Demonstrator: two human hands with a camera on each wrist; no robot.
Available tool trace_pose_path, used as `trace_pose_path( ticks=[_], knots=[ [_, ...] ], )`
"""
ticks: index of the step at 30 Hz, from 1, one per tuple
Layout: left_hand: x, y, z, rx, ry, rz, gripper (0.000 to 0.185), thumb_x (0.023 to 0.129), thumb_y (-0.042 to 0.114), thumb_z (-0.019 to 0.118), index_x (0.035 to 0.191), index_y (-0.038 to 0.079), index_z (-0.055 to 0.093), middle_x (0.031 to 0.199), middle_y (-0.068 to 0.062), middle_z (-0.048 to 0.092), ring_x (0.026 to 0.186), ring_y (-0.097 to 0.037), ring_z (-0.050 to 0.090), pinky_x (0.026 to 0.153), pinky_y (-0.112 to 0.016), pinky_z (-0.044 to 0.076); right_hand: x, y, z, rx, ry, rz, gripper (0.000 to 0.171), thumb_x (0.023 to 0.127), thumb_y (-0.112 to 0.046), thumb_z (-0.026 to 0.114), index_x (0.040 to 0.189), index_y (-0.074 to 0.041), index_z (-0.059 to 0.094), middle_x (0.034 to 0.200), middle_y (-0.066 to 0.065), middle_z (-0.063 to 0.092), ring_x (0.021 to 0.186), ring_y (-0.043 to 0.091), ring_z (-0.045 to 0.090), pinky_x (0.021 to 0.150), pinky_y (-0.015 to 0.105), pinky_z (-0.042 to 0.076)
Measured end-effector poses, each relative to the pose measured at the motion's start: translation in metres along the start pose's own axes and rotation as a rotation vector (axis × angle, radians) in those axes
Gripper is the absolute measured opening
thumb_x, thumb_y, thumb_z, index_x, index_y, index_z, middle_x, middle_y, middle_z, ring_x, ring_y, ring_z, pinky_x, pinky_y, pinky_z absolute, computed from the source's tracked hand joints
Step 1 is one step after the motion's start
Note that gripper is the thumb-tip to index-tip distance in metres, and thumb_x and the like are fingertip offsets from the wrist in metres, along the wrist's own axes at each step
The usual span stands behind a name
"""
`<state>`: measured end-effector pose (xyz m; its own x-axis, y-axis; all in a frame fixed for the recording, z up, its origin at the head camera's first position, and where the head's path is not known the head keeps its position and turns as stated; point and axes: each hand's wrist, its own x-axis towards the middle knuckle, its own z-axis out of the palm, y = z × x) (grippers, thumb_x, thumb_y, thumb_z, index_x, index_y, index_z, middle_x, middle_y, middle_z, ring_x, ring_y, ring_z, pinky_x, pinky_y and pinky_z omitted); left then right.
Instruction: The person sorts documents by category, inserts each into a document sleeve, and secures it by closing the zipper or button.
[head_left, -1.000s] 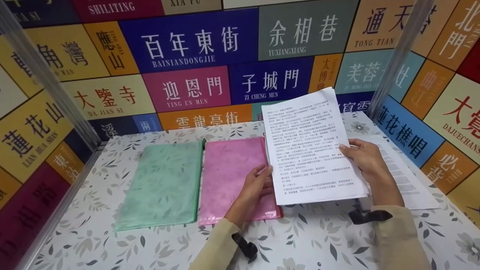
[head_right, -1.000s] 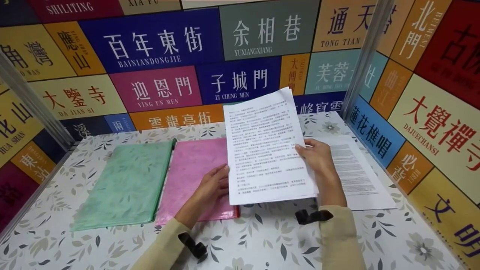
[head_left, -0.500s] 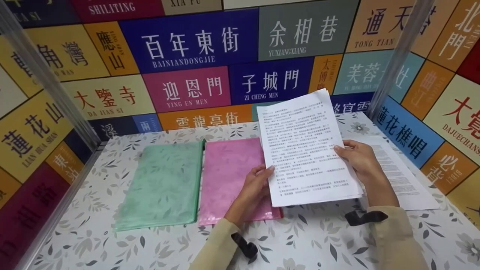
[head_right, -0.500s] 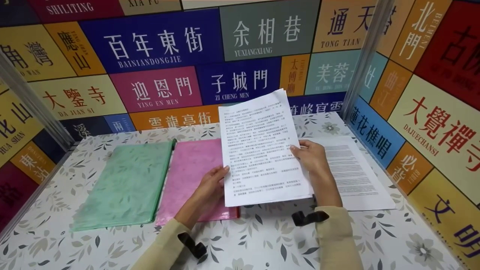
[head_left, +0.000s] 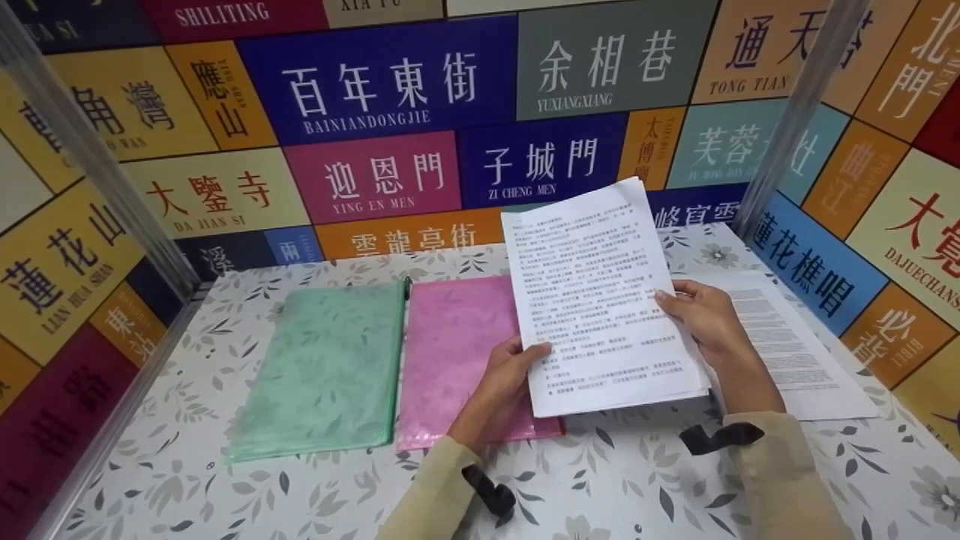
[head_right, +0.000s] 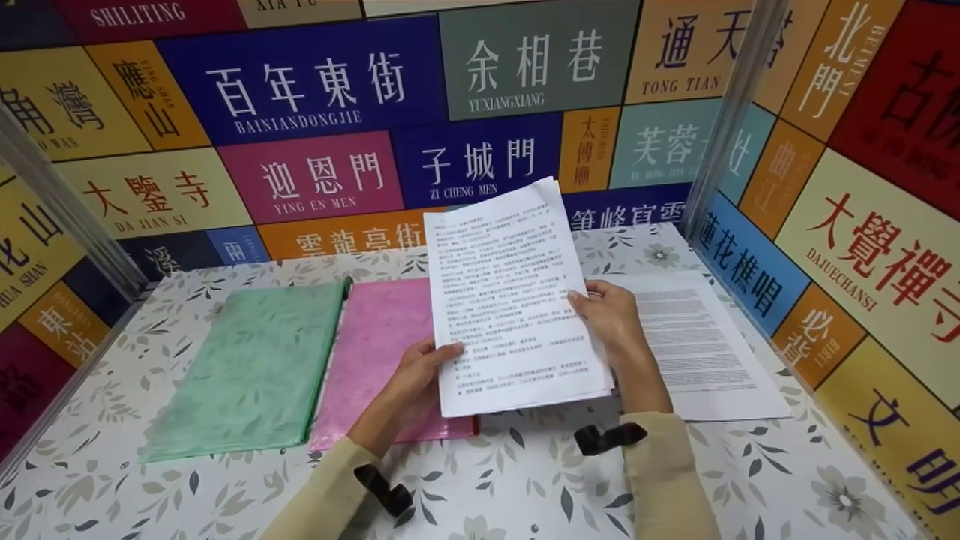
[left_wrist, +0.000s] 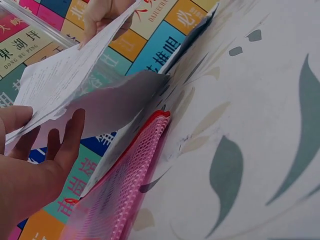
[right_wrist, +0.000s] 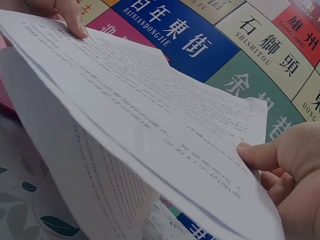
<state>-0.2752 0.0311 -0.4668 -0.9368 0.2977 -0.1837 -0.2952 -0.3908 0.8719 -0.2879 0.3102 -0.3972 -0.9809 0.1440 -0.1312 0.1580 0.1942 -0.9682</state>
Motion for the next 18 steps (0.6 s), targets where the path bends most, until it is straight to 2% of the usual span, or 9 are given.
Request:
trace_pose_path(
  ticks=[7, 11, 14, 18],
  knots=[
    [-0.001, 0.000, 0.000, -0.022, -0.022, 0.032, 0.031, 0.096, 0.013, 0.060, 0.124, 0.002, 0.064, 0.111, -0.015, 0.075, 0.095, -0.025, 0.074, 0.082, -0.036, 0.059, 0.002, 0.002, 0.003, -0.041, 0.000, -0.035, 0.058, 0.101, -0.034, 0.058, 0.147, 0.000, 0.044, 0.092, -0.019, 0.070, 0.087, 0.003, 0.069, 0.078, 0.020, 0.053],
    [-0.003, 0.002, 0.000, -0.095, -0.055, 0.022, 0.032, 0.097, 0.017, 0.057, 0.128, 0.009, 0.062, 0.119, -0.015, 0.073, 0.105, -0.030, 0.073, 0.088, -0.042, 0.058, 0.004, 0.006, 0.005, -0.052, -0.002, -0.074, 0.055, 0.101, -0.037, 0.058, 0.142, -0.002, 0.049, 0.097, -0.016, 0.068, 0.090, 0.004, 0.066, 0.081, 0.021, 0.050],
    [-0.004, 0.004, -0.001, -0.117, -0.066, 0.025, 0.033, 0.098, 0.021, 0.056, 0.131, 0.015, 0.060, 0.123, -0.013, 0.072, 0.109, -0.032, 0.071, 0.091, -0.045, 0.057, 0.005, 0.010, 0.006, -0.018, -0.018, -0.080, 0.053, 0.099, -0.041, 0.059, 0.138, -0.006, 0.052, 0.104, -0.012, 0.066, 0.094, 0.006, 0.062, 0.083, 0.022, 0.048],
    [-0.004, 0.006, -0.001, -0.080, -0.053, 0.074, 0.034, 0.099, 0.022, 0.057, 0.133, 0.016, 0.058, 0.122, -0.012, 0.072, 0.107, -0.030, 0.072, 0.091, -0.042, 0.057, 0.009, 0.014, 0.008, 0.078, -0.065, -0.080, 0.043, 0.098, -0.043, 0.059, 0.129, -0.013, 0.055, 0.109, -0.007, 0.062, 0.095, 0.007, 0.061, 0.081, 0.022, 0.050]
  ],
)
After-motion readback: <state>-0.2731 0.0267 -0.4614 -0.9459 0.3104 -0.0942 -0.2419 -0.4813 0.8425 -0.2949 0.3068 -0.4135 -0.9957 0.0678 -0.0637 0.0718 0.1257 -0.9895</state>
